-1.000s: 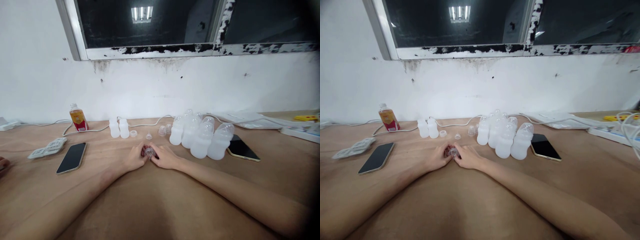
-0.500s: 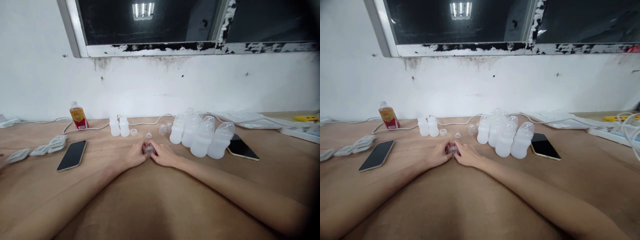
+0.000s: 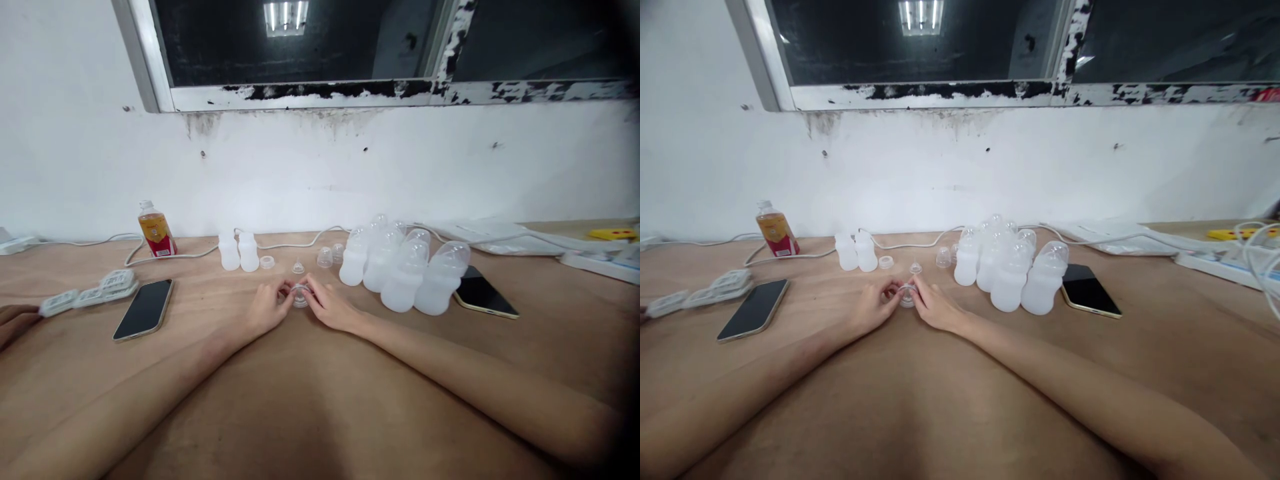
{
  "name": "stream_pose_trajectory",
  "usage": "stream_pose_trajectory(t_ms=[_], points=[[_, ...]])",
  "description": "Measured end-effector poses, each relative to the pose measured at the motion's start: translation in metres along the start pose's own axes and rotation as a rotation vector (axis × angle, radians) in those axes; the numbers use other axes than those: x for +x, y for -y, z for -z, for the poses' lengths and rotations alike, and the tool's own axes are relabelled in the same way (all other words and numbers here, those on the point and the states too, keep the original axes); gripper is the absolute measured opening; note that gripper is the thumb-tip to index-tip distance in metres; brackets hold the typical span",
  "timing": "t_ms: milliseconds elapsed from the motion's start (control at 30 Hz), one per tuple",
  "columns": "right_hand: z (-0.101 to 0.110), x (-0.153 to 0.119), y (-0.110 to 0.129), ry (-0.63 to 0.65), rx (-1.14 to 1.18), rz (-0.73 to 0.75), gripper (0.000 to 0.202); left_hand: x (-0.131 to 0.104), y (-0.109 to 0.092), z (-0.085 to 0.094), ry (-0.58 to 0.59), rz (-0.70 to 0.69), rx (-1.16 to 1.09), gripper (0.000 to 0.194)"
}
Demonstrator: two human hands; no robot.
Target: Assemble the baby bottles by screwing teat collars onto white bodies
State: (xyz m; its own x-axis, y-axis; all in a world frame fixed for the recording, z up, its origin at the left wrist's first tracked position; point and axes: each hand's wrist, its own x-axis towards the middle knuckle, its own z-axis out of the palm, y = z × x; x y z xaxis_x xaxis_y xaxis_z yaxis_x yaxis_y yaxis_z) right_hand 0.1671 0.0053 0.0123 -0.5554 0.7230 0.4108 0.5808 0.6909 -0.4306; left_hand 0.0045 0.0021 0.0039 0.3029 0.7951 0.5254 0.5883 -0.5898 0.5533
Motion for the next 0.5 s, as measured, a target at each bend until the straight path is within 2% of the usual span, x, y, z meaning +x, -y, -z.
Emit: stream_pose_trajectory(t_ms=[300, 500], points=[[-0.0081, 0.0067, -0.0044, 0.007, -0.055, -0.058, 0.008, 0.0033, -0.0001, -0.0011, 0.089, 0.104, 0.180, 0.014], [-0.0055, 0.0023, -0.0044, 0.038, -0.065, -0.036, 0.013, 0.0014, 0.0015, -0.0002, 0.130, 0.051, 0.120, 0.020]])
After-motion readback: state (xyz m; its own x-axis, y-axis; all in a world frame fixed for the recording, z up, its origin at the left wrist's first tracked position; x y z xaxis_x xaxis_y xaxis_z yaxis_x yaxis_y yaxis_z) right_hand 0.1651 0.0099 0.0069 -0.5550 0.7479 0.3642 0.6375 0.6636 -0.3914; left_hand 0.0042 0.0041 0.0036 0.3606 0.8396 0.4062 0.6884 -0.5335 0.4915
